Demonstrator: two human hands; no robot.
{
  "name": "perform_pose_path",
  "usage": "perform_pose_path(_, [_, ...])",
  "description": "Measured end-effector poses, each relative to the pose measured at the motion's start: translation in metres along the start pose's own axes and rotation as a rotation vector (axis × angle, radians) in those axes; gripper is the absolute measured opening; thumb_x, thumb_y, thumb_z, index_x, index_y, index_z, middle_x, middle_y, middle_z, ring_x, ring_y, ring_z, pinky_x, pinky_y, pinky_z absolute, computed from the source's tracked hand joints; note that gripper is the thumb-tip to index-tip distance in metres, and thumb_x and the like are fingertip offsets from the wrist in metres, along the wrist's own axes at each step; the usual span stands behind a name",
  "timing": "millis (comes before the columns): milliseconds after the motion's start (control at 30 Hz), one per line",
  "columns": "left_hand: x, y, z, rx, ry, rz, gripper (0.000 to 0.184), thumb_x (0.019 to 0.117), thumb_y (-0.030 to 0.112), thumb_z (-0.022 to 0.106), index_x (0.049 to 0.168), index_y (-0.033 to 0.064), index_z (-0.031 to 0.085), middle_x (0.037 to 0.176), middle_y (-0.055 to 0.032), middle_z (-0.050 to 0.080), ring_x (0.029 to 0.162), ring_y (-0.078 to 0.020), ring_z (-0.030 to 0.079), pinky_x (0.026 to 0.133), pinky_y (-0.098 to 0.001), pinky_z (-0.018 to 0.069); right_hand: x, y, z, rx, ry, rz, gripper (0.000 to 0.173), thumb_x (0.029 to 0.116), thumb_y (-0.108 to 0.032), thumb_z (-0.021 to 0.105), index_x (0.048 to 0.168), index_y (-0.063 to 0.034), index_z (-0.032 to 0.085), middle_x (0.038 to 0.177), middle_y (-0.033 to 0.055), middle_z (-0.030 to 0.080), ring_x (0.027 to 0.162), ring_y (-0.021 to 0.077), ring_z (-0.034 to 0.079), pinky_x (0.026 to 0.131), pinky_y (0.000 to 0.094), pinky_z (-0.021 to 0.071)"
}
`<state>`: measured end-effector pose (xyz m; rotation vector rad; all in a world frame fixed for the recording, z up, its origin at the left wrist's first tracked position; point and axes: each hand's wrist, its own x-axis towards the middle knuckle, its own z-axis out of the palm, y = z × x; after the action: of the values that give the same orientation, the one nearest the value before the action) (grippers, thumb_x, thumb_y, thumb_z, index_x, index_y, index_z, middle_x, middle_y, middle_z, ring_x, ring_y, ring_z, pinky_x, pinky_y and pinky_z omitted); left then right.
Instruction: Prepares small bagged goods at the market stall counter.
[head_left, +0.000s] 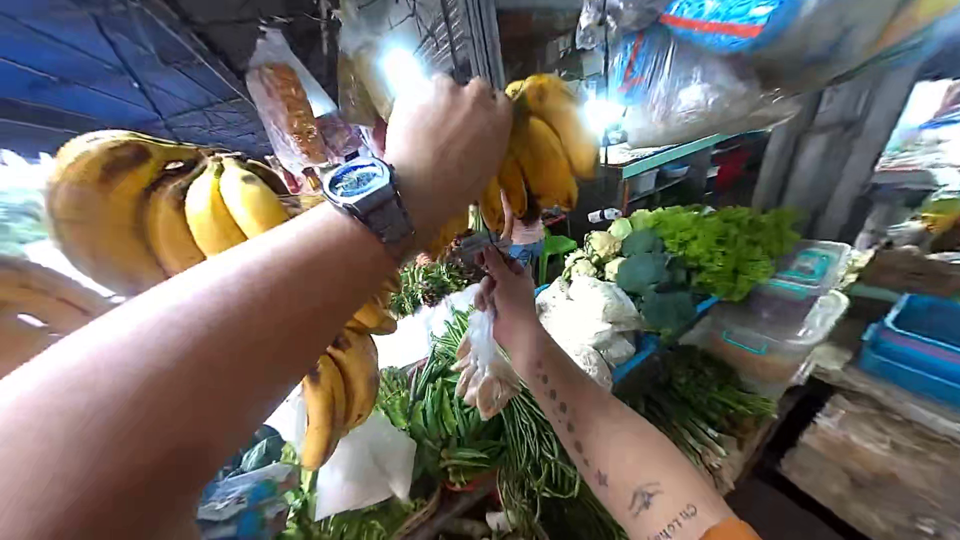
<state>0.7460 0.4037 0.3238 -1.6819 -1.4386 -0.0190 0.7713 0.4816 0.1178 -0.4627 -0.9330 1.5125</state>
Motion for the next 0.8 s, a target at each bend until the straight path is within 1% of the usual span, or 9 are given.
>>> perform_pose_path(33, [0.001, 0.004, 0.006, 0.019, -0.052, -0.003, 0.025, 0.0987, -0.001, 0.053, 0.122, 0.0017, 0.062, 0.115, -0.0225, 0.065, 0.101, -0.0449, 0.066, 0.08, -0.0573, 0.0525, -0.006, -0.003, 0.004, 0.039, 0.003, 0.006, 0.035, 0.1005, -0.046, 0.063, 0.12, -0.0173, 0.061, 0.079, -0.0008, 0.058, 0.045, 0.0072, 0.042, 0.042, 0.0242, 0.0437])
perform_pose_path(167, [0.022, 0.015, 0.045, 0.045, -0.012, 0.027, 0.024, 0.0972, -0.001, 0.052, 0.12, -0.0013, 0.06, 0.119, -0.0253, 0.064, 0.095, -0.0497, 0.065, 0.071, -0.0641, 0.0522, -0.015, -0.033, 0.012, 0.226, -0.015, 0.027, 0.029, 0.1037, -0.033, 0.061, 0.123, -0.0115, 0.058, 0.101, 0.0049, 0.066, 0.043, 0.0053, 0.041, 0.038, 0.0193, 0.0395])
perform_pose_path(267, [0.025, 0.027, 0.038, 0.072, -0.117, 0.049, 0.026, 0.0969, -0.001, 0.055, 0.122, -0.0021, 0.059, 0.115, -0.0255, 0.064, 0.095, -0.0509, 0.065, 0.072, -0.0659, 0.0519, -0.018, -0.056, 0.004, 0.313, -0.017, 0.034, 0.024, 0.1018, -0.025, 0.064, 0.119, -0.0082, 0.059, 0.095, 0.0063, 0.065, 0.043, 0.006, 0.043, 0.037, 0.0199, 0.0402])
perform_pose_path(433, [0.016, 0.061, 0.026, -0.023, -0.309, 0.034, 0.019, 0.0925, 0.004, 0.061, 0.111, 0.0023, 0.064, 0.103, -0.0254, 0.067, 0.093, -0.0526, 0.065, 0.067, -0.0722, 0.0485, -0.037, -0.09, -0.042, 0.167, -0.045, 0.021, 0.025, 0.1009, -0.026, 0.066, 0.118, -0.0086, 0.064, 0.093, 0.0063, 0.065, 0.044, 0.0083, 0.043, 0.038, 0.0235, 0.0416])
perform_pose_path(567, [0.002, 0.084, 0.012, -0.174, -0.468, -0.009, 0.021, 0.0989, 0.014, 0.063, 0.118, 0.0047, 0.064, 0.115, -0.0231, 0.066, 0.1, -0.0497, 0.065, 0.078, -0.0742, 0.0497, -0.092, -0.108, -0.137, -0.311, -0.207, -0.059, 0.035, 0.1026, -0.043, 0.06, 0.12, -0.0139, 0.069, 0.096, 0.0051, 0.07, 0.063, 0.0141, 0.058, 0.055, 0.0348, 0.0509])
perform_pose_path(600, [-0.005, 0.092, 0.009, -0.177, -0.481, -0.027, 0.024, 0.0996, 0.014, 0.062, 0.122, 0.0054, 0.062, 0.121, -0.0217, 0.065, 0.103, -0.0488, 0.065, 0.08, -0.0735, 0.0501, -0.111, -0.113, -0.168, -0.378, -0.248, -0.041, 0.037, 0.1029, -0.046, 0.059, 0.118, -0.0137, 0.068, 0.092, 0.0057, 0.068, 0.059, 0.0141, 0.055, 0.052, 0.0345, 0.0496])
perform_pose_path(700, [-0.026, 0.116, 0.003, -0.12, -0.349, -0.043, 0.039, 0.0947, 0.014, 0.066, 0.132, 0.0056, 0.058, 0.132, -0.023, 0.061, 0.106, -0.0555, 0.063, 0.077, -0.0791, 0.0477, -0.157, -0.141, -0.273, -0.353, -0.249, -0.02, 0.028, 0.102, -0.034, 0.064, 0.097, -0.0063, 0.069, 0.076, 0.0031, 0.066, 0.048, 0.0091, 0.047, 0.046, 0.0269, 0.0431])
perform_pose_path(733, [-0.033, 0.133, -0.002, -0.117, -0.306, -0.069, 0.049, 0.0938, 0.016, 0.068, 0.139, 0.0054, 0.053, 0.142, -0.0244, 0.055, 0.119, -0.0587, 0.055, 0.086, -0.0828, 0.0429, -0.171, -0.156, -0.312, -0.293, -0.23, 0.011, 0.026, 0.1018, -0.03, 0.065, 0.093, -0.0057, 0.067, 0.073, 0.0029, 0.065, 0.047, 0.0073, 0.046, 0.045, 0.0241, 0.0417])
perform_pose_path(800, [-0.055, 0.197, -0.028, -0.292, -0.233, -0.148, 0.07, 0.0925, 0.017, 0.07, 0.153, 0.0023, 0.039, 0.161, -0.0282, 0.031, 0.143, -0.0613, 0.029, 0.105, -0.0872, 0.0244, -0.203, -0.191, -0.389, -0.17, -0.174, 0.102, 0.023, 0.102, -0.027, 0.064, 0.091, -0.0069, 0.06, 0.066, 0.0024, 0.057, 0.044, 0.0066, 0.044, 0.043, 0.0217, 0.0408])
